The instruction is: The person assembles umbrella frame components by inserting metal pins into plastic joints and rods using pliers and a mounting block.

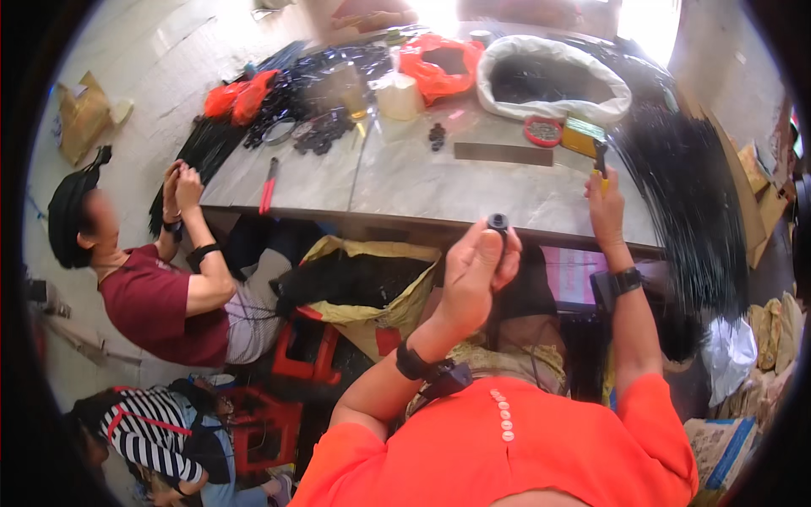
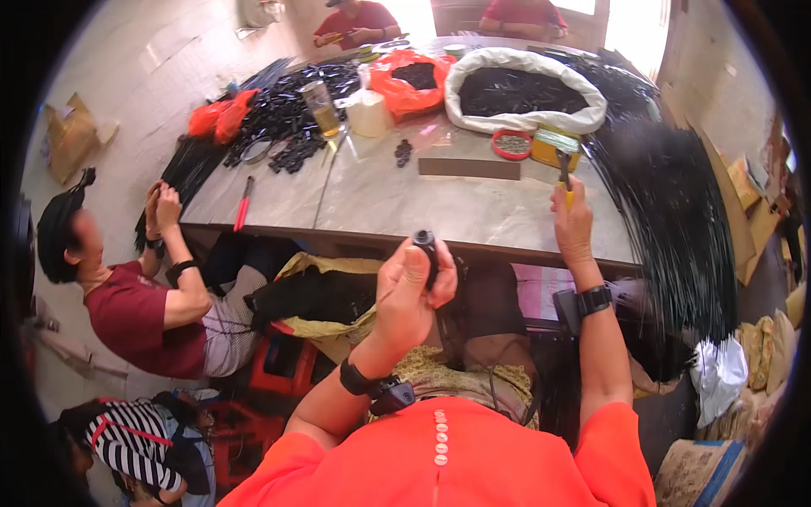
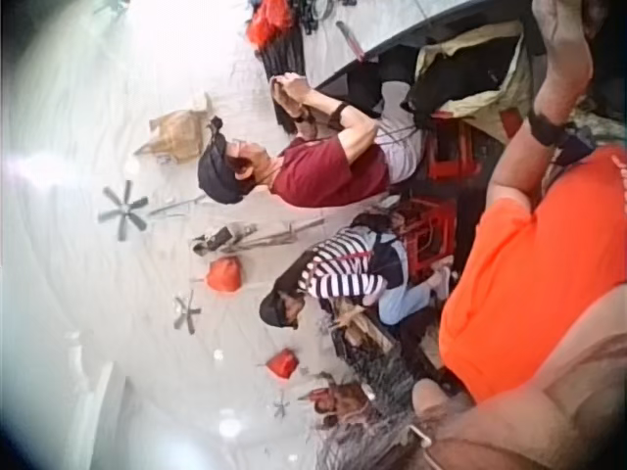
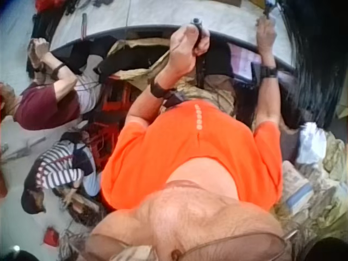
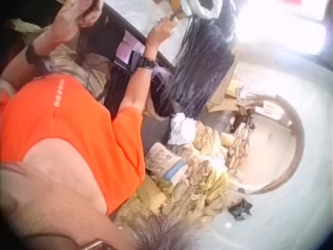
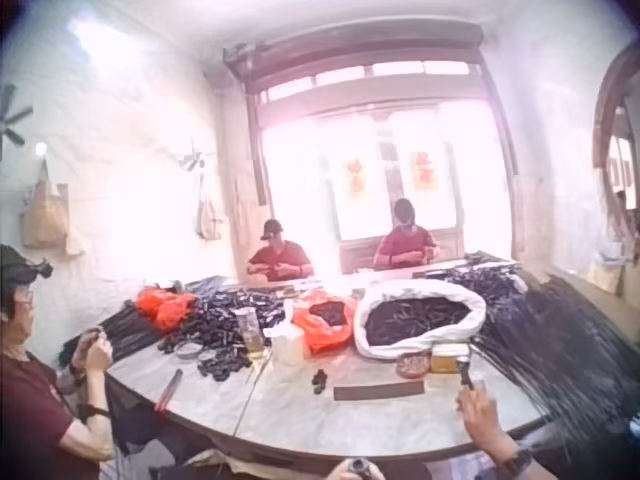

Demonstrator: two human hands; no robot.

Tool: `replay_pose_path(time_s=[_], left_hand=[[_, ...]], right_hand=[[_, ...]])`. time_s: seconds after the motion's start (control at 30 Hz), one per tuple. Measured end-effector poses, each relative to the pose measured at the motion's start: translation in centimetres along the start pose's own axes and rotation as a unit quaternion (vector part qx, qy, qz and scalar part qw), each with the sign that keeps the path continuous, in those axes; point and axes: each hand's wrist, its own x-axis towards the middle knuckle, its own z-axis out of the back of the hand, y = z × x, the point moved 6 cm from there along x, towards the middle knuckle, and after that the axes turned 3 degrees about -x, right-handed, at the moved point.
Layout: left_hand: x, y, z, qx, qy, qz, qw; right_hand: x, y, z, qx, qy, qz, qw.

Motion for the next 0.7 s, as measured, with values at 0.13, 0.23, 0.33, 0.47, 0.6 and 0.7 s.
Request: replay_pose_path(time_s=[0.13, 0.23, 0.33, 0.47, 0.6, 0.7], left_hand=[[-1.9, 0.3, -0.9, -0.008, -0.02, -0.028, 0.999], [-1.7, -0.8, -1.2, 0.021, 0.019, -0.016, 0.999], [-1.5, -0.7, -0.3, -0.007, 0.016, -0.033, 0.999], [-1.0, 0.1, 0.5, -0.036, 0.02, -0.013, 0.999], [0.6, 1.3, 0.8, -0.043, 0.028, 0.0, 0.999], [1.9, 1.1, 1.1, -0.029, 0.035, 0.02, 0.999]], right_hand=[[0.6, -1.1, 0.9, -0.004, 0.003, 0.0, 1.0], [0.4, -3.0, 1.1, 0.0, -0.02, -0.008, 1.0], [0.8, -2.9, 0.7, 0.032, 0.001, -0.034, 0.999], [0.0, -4.5, 0.0, 0.037, 0.023, -0.062, 0.997], [-0.3, -5.2, 0.3, 0.078, 0.011, -0.067, 0.995], [-0.2, -4.8, 0.8, 0.12, 0.001, -0.104, 0.987]])
